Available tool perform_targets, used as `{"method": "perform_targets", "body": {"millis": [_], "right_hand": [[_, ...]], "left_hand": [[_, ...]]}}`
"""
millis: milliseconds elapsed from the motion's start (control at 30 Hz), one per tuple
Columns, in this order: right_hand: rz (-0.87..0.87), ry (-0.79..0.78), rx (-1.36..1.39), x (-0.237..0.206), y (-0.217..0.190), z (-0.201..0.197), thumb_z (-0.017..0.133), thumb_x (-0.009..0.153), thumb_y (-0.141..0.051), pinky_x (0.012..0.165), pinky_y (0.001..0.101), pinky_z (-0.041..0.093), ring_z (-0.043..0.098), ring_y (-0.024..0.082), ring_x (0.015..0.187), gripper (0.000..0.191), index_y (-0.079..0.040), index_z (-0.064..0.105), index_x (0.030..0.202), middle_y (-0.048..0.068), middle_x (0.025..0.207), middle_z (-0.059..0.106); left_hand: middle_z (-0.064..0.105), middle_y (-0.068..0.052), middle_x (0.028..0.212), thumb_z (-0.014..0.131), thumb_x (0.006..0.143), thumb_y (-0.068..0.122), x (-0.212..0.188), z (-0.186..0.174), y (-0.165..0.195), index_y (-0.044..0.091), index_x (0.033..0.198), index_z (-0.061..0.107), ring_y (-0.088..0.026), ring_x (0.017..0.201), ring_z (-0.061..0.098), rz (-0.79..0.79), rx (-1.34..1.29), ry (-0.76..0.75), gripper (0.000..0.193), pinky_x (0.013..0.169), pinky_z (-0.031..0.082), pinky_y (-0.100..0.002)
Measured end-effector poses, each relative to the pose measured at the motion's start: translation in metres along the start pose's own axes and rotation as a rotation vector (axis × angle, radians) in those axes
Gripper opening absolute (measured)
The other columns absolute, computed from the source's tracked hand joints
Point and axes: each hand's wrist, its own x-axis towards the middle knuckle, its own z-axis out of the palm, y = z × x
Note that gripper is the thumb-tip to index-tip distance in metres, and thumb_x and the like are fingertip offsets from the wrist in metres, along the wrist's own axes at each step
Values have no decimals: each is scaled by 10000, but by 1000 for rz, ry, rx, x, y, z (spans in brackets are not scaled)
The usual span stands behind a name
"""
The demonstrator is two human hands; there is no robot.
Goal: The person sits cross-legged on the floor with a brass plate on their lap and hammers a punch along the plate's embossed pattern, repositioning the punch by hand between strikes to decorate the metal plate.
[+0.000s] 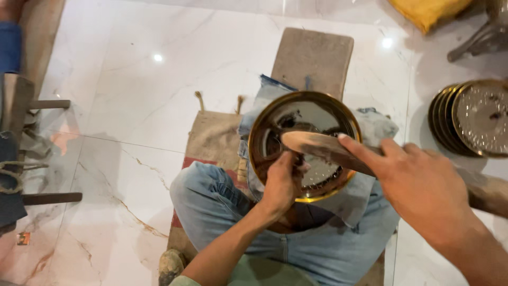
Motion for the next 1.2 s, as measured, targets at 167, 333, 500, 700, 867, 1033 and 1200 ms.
{"method": "perform_targets", "body": {"millis": [167,333,500,700,867,1033,1200], "right_hand": [[109,111,212,-18,8,34,754,810,-224,631,394,602,725,237,784,893,-425,362,1586,19,948,678],[402,148,634,-40,0,67,795,843,-224,708,484,579,715,356,801,866,-315,406,1611,136,920,697],[555,194,900,-68,-32,112,771,863,-267,765,475,588,731,377,856,874,-189,407,1654,205,975,709],[752,184,892,-101,-80,162,798,861,-234,838,473,590,743,389,898,789,-153,477,1578,216,1053,737],[847,363,995,-115,-129,176,835,866,-154,907,449,566,702,372,1039,824,-101,444,1589,227,1206,708],[980,289,1325,-117,-138,170,838,816,-86,915,419,541,685,287,1053,894,-52,369,1576,211,1184,680],[935,534,1557,-112,-131,166,808,816,-19,921,389,563,696,247,989,980,-51,241,1615,165,1222,616]], "left_hand": [[682,-216,1070,713,894,37,6,-2,18,-21,1262,599,-396,939,695,521,1221,-267,390,786,557,-446],[698,-202,1105,720,898,53,18,6,34,7,1311,614,-391,994,703,491,1239,-527,429,815,566,-451],[706,-194,1118,764,868,87,43,12,45,34,1365,592,-398,1015,689,430,1325,-863,529,855,550,-469],[732,-124,1248,739,832,87,60,25,48,116,1360,638,-335,1037,729,352,1317,-1158,539,856,568,-437],[765,-113,1134,757,831,89,64,39,51,146,1335,671,-320,979,739,202,1396,-1313,515,838,563,-446],[764,-98,1106,726,853,101,70,43,57,126,1384,609,-290,989,756,90,1422,-1175,544,866,562,-434],[736,-110,1212,778,805,109,71,43,58,102,1321,659,-342,1044,716,280,1404,-1278,529,873,554,-457]]}}
